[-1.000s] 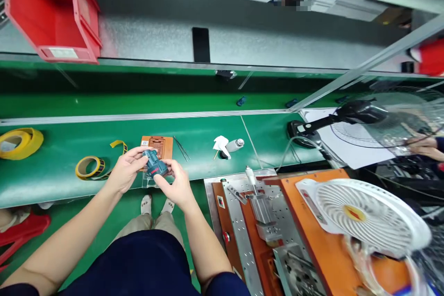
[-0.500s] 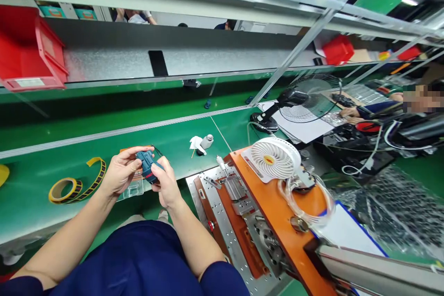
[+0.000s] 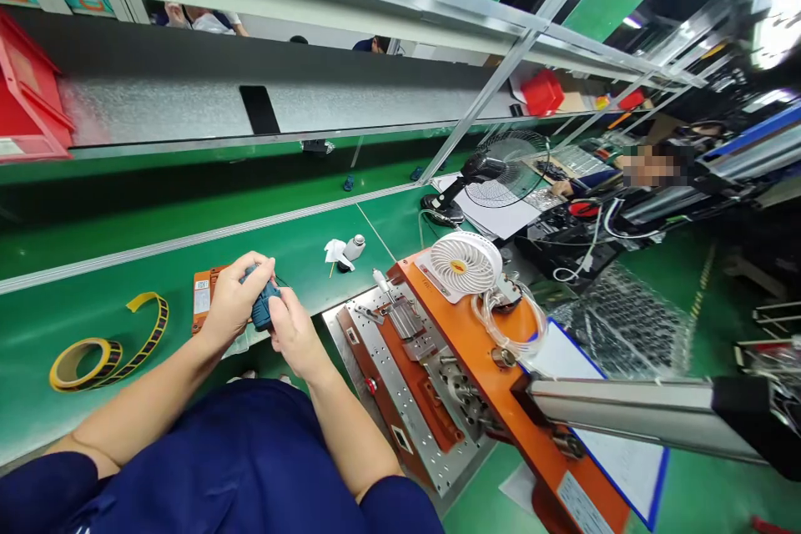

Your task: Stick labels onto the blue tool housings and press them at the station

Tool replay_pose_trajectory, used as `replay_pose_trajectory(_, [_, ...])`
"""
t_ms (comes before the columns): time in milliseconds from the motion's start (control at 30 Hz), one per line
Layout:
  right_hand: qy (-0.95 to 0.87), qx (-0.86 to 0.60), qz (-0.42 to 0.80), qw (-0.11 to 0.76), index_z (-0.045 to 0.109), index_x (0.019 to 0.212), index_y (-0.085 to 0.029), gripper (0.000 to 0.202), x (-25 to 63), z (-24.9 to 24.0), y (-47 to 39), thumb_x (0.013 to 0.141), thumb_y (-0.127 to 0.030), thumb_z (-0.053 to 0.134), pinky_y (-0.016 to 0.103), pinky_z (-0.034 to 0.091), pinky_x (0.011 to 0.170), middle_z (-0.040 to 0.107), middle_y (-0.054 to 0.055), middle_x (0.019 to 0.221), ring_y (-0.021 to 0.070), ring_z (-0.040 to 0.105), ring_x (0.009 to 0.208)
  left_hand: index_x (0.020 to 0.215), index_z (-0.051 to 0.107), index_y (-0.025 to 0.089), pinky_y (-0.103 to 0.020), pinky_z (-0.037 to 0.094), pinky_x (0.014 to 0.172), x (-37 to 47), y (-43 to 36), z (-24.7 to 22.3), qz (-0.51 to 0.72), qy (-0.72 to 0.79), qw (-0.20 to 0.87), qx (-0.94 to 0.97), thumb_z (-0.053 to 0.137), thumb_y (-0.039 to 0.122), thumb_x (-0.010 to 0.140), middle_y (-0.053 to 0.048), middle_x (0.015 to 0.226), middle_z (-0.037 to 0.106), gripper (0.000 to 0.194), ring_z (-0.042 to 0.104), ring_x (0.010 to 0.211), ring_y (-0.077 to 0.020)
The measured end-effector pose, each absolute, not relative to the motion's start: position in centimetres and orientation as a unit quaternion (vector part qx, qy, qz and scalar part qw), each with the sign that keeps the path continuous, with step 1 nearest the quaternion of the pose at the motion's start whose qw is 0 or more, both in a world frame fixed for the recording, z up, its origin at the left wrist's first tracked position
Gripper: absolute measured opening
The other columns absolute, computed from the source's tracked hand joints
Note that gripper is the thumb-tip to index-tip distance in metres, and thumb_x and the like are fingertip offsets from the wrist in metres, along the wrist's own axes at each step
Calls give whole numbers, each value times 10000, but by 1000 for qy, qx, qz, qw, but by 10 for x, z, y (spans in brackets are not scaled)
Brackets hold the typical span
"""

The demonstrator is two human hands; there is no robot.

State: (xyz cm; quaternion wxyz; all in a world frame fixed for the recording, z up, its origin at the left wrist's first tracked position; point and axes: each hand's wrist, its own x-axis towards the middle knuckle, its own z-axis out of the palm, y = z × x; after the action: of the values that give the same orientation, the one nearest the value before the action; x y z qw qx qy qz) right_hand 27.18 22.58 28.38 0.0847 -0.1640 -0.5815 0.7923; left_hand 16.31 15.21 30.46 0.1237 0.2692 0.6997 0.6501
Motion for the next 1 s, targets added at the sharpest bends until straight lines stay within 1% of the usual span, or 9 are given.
replay_pose_trajectory(133, [-742, -160, 637, 134, 550, 1187, -197, 410, 262, 289, 219, 999, -531, 404, 263, 419, 592, 588, 11, 796, 127, 520, 651, 733, 588, 193, -255, 401, 661, 149, 144, 309, 620, 720, 94, 296, 569, 366, 930, 24, 688, 564, 263, 517, 667, -128])
replay_pose_trajectory(233, [-795, -168, 564, 147, 550, 1211, -190, 387, 249, 289, 211, 999, -484, 416, 325, 467, 760, 647, 40, 916, 172, 595, 818, 729, 589, 194, -260, 402, 658, 135, 136, 306, 621, 717, 95, 303, 571, 373, 927, 20, 686, 565, 267, 518, 665, -133])
replay_pose_trajectory(300, [-795, -186, 560, 140, 541, 1250, -197, 414, 241, 287, 203, 952, -485, 529, 336, 486, 771, 662, 44, 970, 176, 602, 822, 736, 600, 191, -262, 416, 665, 122, 130, 301, 639, 695, 125, 305, 584, 408, 921, 12, 700, 577, 286, 529, 673, -140])
replay_pose_trajectory(400, [-748, -175, 629, 119, 457, 1402, -241, 608, 231, 285, 190, 872, -446, 672, 335, 547, 740, 667, 56, 1090, 167, 631, 800, 762, 617, 189, -260, 448, 678, 103, 121, 292, 684, 642, 181, 296, 585, 464, 928, -2, 735, 593, 322, 544, 696, -148])
replay_pose_trajectory(533, [-703, -163, 663, 199, 492, 1396, -256, 662, 221, 286, 180, 808, -393, 763, 351, 596, 868, 611, 92, 1293, 202, 661, 1024, 994, 681, 196, -259, 491, 802, 88, 108, 282, 736, 574, 214, 288, 584, 498, 944, -59, 991, 674, 321, 612, 942, -183])
replay_pose_trajectory(633, [-736, -188, 595, 263, 519, 1384, -252, 669, 218, 287, 177, 784, -362, 795, 354, 598, 904, 577, 107, 1371, 220, 640, 1109, 1262, 590, 227, -315, 531, 877, 89, 99, 280, 775, 472, 343, 244, 572, 549, 945, -104, 1192, 664, 452, 635, 1072, -221])
replay_pose_trajectory(700, [-770, -200, 535, 284, 516, 1402, -260, 649, 217, 286, 176, 809, -336, 771, 355, 598, 894, 580, 109, 1370, 223, 635, 1113, 1370, 500, 239, -357, 550, 904, 92, 94, 280, 764, 412, 446, 217, 666, 506, 900, -119, 1220, 662, 565, 661, 1073, -241])
replay_pose_trajectory(833, [-827, -227, 424, 290, 482, 1459, -265, 631, 221, 284, 173, 871, -326, 702, 373, 589, 855, 641, 102, 1189, 211, 633, 990, 1457, 400, 215, -403, 542, 977, 91, 90, 278, 727, 371, 540, 206, 854, 285, 754, -115, 1144, 701, 840, 698, 1046, -253])
replay_pose_trajectory(1000, [-838, -255, 382, 295, 479, 1471, -289, 636, 224, 285, 163, 881, -353, 706, 384, 561, 904, 638, 101, 1233, 226, 610, 1047, 1505, 366, 219, -414, 554, 973, 77, 92, 264, 705, 315, 599, 210, 900, 268, 690, -129, 1123, 722, 975, 714, 1042, -279])
